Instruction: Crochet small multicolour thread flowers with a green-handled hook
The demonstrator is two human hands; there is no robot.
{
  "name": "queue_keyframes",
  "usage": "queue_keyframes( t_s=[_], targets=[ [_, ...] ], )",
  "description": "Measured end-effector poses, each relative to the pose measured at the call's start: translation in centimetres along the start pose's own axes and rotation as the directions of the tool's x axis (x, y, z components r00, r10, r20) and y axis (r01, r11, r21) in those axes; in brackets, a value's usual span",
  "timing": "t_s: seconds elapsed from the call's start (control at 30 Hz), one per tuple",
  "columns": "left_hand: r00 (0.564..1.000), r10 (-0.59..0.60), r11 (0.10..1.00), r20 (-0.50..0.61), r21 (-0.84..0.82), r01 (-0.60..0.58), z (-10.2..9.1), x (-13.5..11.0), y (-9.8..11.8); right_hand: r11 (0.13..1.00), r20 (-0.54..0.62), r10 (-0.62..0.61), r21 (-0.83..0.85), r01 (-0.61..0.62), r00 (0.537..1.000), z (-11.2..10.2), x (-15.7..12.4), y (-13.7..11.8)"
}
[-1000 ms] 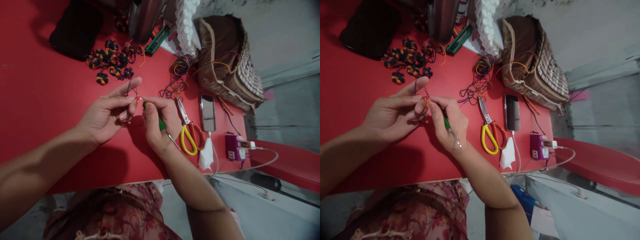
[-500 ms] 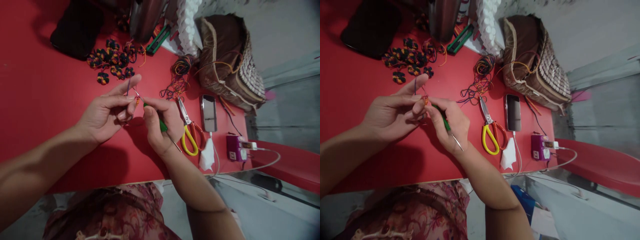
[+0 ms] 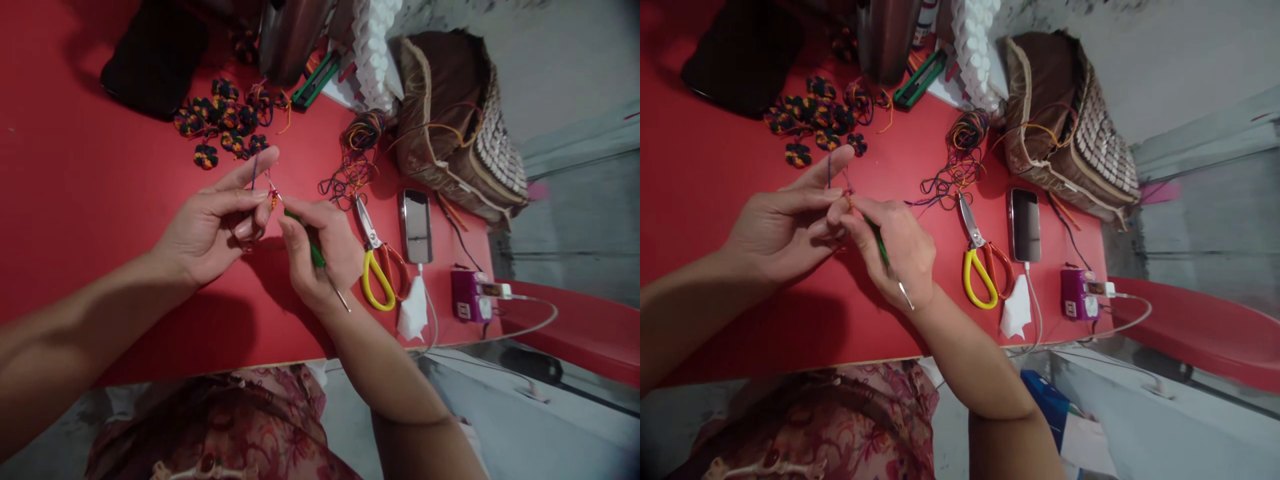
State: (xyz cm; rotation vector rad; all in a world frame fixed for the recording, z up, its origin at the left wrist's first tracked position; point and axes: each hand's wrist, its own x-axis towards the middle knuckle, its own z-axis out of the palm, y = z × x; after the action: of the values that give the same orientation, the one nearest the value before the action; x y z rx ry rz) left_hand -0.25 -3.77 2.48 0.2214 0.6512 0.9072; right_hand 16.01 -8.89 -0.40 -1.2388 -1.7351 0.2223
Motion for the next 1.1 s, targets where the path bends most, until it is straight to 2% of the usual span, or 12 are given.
queue_keyframes(
  t_s=[0.13,0.27,0.33,0.43,0.57,0.67,0.77,0.87,1.0,1.1],
  targets=[
    [1.000,-0.005,1.000,-0.013,-0.022,0.005,0.0,0.0,-0.5,0.997,0.030,0.064,0.029,-0.064,0.998,0.2,-0.3,0.2],
    [0.998,-0.037,0.996,-0.046,-0.088,0.033,0.1,0.1,-0.3,1.000,0.076,0.011,0.019,-0.012,0.997,0.0,-0.3,0.5],
    [0.997,-0.043,0.995,-0.058,-0.094,0.037,0.0,0.1,0.0,0.999,0.089,0.001,0.054,-0.006,0.996,-0.2,-0.1,0.6],
    [0.997,-0.056,0.995,-0.053,-0.080,0.051,0.0,0.1,0.3,0.985,0.087,0.049,0.158,-0.062,0.995,-0.3,0.3,0.5],
    [0.998,-0.053,0.997,-0.026,-0.064,0.051,0.1,0.1,0.6,0.940,-0.003,0.157,0.308,-0.149,0.988,0.3,0.5,0.3],
    [0.999,-0.033,0.997,-0.004,-0.066,0.033,0.2,0.1,0.7,0.896,-0.021,0.251,0.383,-0.224,0.968,0.8,0.6,0.2],
    [1.000,-0.025,0.998,0.007,-0.063,0.025,0.2,0.1,0.9,0.820,0.027,0.252,0.525,-0.229,0.967,0.9,0.8,0.4],
    [0.999,-0.021,0.998,-0.026,-0.065,0.019,0.3,0.2,1.0,0.755,0.059,0.262,0.610,-0.242,0.963,0.8,1.1,0.5],
    [0.999,-0.049,0.995,-0.019,-0.091,0.047,0.3,0.3,1.0,0.729,0.078,0.295,0.625,-0.278,0.952,0.7,1.2,0.3],
    [0.998,-0.052,0.993,-0.021,-0.111,0.050,0.2,0.3,1.0,0.721,0.052,0.276,0.649,-0.243,0.960,0.7,1.2,0.1]
  ],
)
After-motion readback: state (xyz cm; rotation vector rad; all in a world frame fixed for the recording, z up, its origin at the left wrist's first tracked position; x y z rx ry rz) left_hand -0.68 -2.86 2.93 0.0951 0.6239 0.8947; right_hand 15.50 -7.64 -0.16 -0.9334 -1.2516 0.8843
